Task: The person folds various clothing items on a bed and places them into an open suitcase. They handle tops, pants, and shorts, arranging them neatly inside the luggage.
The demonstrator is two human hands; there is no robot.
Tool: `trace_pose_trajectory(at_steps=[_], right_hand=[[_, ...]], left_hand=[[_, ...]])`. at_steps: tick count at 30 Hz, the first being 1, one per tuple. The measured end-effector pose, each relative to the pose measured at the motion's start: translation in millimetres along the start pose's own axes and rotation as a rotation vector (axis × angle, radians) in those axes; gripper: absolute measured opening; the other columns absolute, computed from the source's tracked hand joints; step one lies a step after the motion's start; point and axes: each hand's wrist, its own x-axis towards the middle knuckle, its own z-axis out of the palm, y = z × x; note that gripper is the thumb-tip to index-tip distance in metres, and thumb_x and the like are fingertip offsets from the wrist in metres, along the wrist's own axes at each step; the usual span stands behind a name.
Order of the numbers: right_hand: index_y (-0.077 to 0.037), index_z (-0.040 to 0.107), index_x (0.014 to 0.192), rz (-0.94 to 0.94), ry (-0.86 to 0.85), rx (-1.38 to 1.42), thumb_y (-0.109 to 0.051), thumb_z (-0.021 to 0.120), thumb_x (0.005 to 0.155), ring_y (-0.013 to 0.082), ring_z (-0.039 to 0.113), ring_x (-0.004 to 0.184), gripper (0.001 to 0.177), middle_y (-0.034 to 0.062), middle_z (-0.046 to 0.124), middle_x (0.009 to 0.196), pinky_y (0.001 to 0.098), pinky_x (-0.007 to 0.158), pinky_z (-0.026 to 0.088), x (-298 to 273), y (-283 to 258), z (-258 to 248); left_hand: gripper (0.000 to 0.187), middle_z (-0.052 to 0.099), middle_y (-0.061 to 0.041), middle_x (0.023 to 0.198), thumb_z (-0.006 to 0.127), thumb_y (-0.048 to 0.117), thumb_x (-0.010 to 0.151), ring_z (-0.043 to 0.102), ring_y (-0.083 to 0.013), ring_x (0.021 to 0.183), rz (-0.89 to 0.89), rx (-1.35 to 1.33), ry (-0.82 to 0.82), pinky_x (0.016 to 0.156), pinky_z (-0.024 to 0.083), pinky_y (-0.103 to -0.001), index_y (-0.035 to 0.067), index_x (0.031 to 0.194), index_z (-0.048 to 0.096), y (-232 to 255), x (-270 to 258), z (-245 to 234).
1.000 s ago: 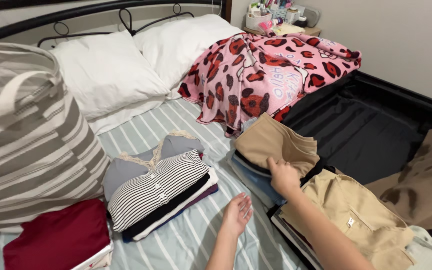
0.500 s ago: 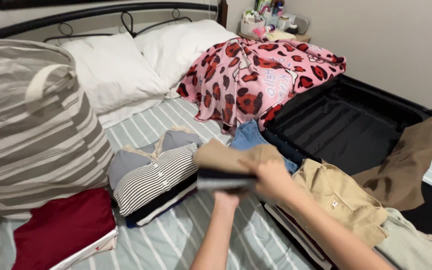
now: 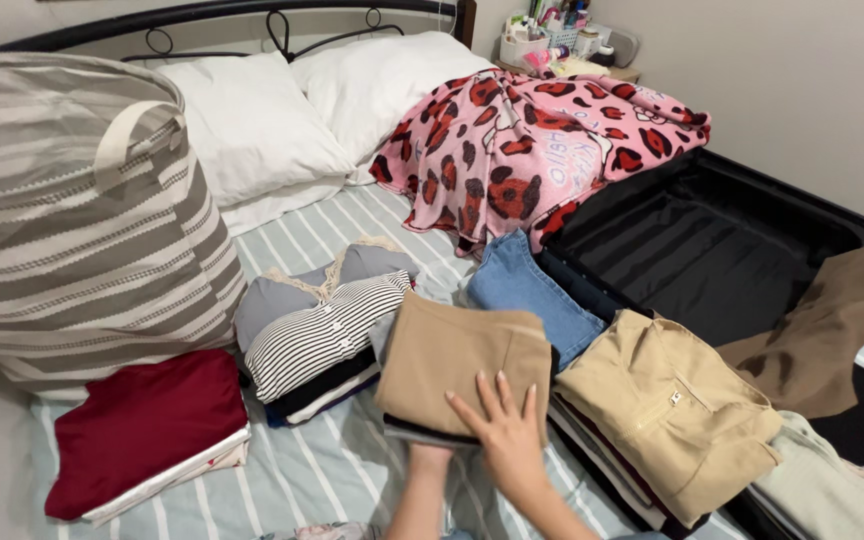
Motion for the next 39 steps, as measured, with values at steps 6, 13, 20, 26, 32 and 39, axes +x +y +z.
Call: trace_pose_trajectory(at_steps=[6, 13, 20, 26, 32, 39], right_hand=[[-0.039, 0.049, 0.146, -0.019, 0.234, -0.033, -0.009, 0.063, 0.074, 0.0440, 0.040, 0.135, 0.079, 0.0182, 0.044, 0.148, 0.0785, 0.105, 0.019, -31, -18, 90], [-0.037, 0.046, 0.149, 0.039, -0.008, 0.044, -0.003, 0.064, 0.071, 0.0453, 0.037, 0.141, 0.087, 0.0185, 0.042, 0.157, 0.0767, 0.108, 0.017, -33, -9, 89], [-0.039, 0.040, 0.154, 0.092, -0.189, 0.051, 0.000, 0.065, 0.074, 0.0447, 0.031, 0.144, 0.092, 0.0192, 0.036, 0.161, 0.0763, 0.110, 0.014, -33, -22, 63], [-0.040, 0.034, 0.155, 0.118, -0.364, 0.111, -0.005, 0.071, 0.073, 0.0416, 0.023, 0.150, 0.096, 0.0172, 0.027, 0.164, 0.0742, 0.114, 0.011, -33, -25, 36], [-0.030, 0.054, 0.146, 0.202, -0.464, 0.496, -0.009, 0.070, 0.077, 0.0315, 0.045, 0.140, 0.073, 0.0123, 0.053, 0.145, 0.0677, 0.120, 0.017, -23, -1, 11], [-0.013, 0.067, 0.133, 0.316, 0.008, 0.868, -0.012, 0.065, 0.085, 0.0237, 0.077, 0.095, 0.049, 0.0126, 0.077, 0.113, 0.0340, 0.084, 0.060, -14, 84, -10]], left_hand=[[0.062, 0.054, -0.015, 0.150, 0.040, 0.053, 0.098, 0.049, -0.0393, 0.136, -0.294, -0.009, 0.346, 0.114, 0.036, -0.060, 0.013, 0.143, 0.055, 57, -33, -28], [0.066, 0.053, -0.021, 0.154, 0.028, 0.044, 0.100, 0.048, -0.0428, 0.140, -0.353, -0.090, 0.507, 0.116, 0.034, -0.062, 0.006, 0.146, 0.056, 67, -28, -6], [0.062, 0.048, -0.015, 0.155, 0.033, 0.051, 0.100, 0.043, -0.0375, 0.143, -0.269, 0.228, 0.758, 0.120, 0.025, -0.063, 0.011, 0.144, 0.050, 101, -42, 26], [0.047, 0.068, -0.020, 0.129, 0.054, 0.035, 0.093, 0.063, -0.0355, 0.119, -0.121, 0.460, 0.468, 0.105, 0.047, -0.050, 0.003, 0.127, 0.063, 95, -8, 34], [0.040, 0.066, -0.017, 0.119, 0.059, 0.024, 0.090, 0.066, -0.0310, 0.104, -0.023, 0.772, 0.231, 0.092, 0.055, -0.047, 0.001, 0.123, 0.059, 70, 17, 65], [0.064, 0.054, -0.021, 0.136, 0.066, 0.023, 0.086, 0.049, -0.0408, 0.130, 0.196, 1.055, 0.270, 0.104, 0.047, -0.050, 0.011, 0.146, 0.047, -7, 38, 73]])
